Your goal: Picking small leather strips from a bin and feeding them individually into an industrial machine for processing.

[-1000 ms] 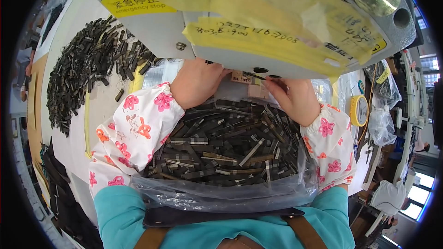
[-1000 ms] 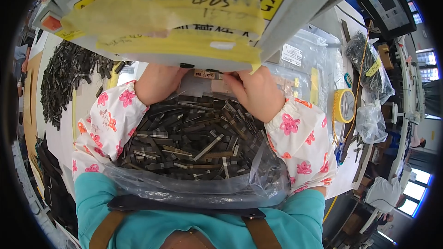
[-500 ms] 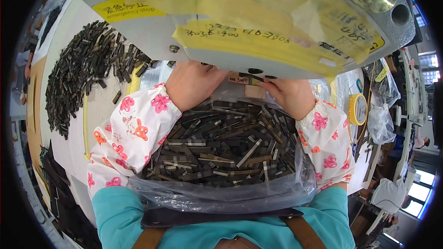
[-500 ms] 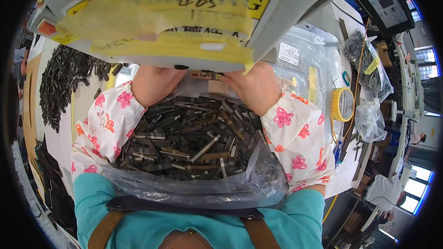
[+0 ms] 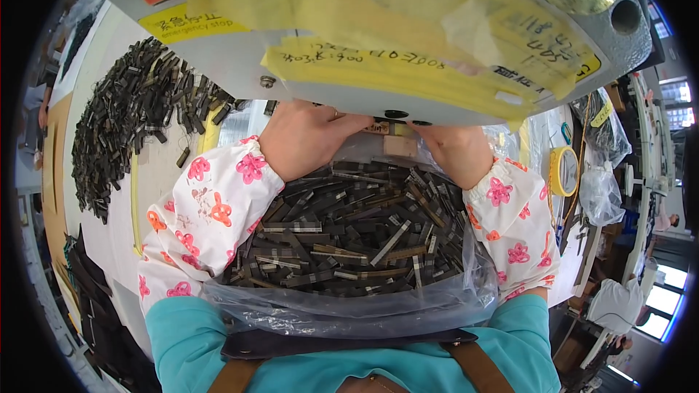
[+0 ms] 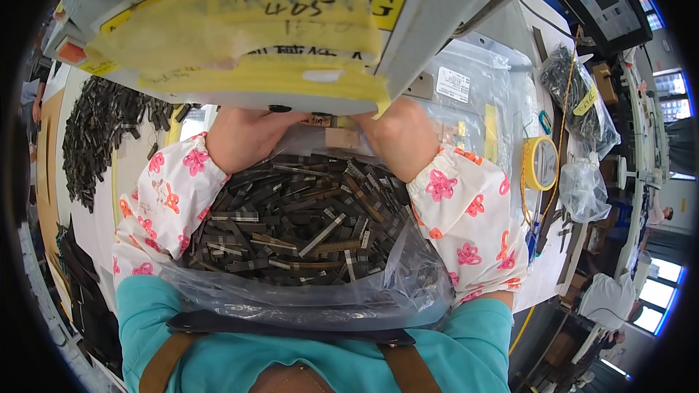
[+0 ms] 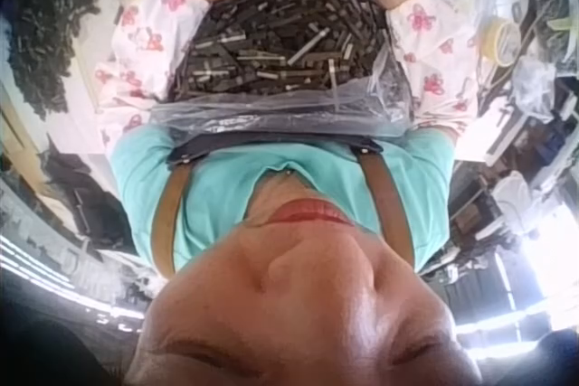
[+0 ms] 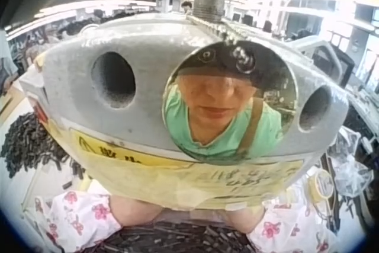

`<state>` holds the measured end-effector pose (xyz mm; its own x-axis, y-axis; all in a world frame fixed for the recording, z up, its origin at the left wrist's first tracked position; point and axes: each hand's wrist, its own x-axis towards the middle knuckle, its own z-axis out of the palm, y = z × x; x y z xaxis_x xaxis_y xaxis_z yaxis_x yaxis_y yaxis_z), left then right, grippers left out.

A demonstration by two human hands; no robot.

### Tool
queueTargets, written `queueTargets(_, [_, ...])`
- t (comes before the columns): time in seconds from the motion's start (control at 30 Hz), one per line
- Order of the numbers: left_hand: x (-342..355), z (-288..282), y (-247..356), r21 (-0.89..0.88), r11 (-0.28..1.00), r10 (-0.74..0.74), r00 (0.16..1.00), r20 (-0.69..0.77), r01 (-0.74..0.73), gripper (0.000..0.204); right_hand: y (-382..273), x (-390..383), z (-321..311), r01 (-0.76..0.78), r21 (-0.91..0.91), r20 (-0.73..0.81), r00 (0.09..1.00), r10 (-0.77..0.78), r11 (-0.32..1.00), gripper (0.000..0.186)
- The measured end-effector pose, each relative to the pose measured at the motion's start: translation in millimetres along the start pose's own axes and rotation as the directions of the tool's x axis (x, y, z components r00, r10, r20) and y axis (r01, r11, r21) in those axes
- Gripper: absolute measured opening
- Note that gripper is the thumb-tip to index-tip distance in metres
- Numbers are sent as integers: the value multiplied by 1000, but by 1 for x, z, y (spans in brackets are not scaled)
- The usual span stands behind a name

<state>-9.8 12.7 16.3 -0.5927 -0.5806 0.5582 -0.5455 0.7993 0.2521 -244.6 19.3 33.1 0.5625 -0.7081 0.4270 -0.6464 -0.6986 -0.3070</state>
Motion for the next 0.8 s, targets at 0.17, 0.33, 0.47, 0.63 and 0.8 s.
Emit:
queueTargets(0.17, [8,0,8,3,999,-51,996,77,50,23,-2,2,2,15,6,-40,999,-15,1000,6])
queueTargets(0.33, [13,-3,12,33,999,-43,997,68,41,22,-6,-1,12,-68,25,-83,994,70,997,8])
queueTargets(0.47, [9,1,7,-15,1000,-11,1000,-16,11,22,-12,5,19,-117,64,-161,979,126,991,9])
queueTargets(0.63, [0,3,5,-32,996,-80,996,39,81,24,-21,19,8,-8,189,-58,998,20,982,20])
queueTargets(0.8, [6,8,5,-82,994,-68,998,-7,68,25,-15,10,10,-1,114,-12,1000,3,993,21])
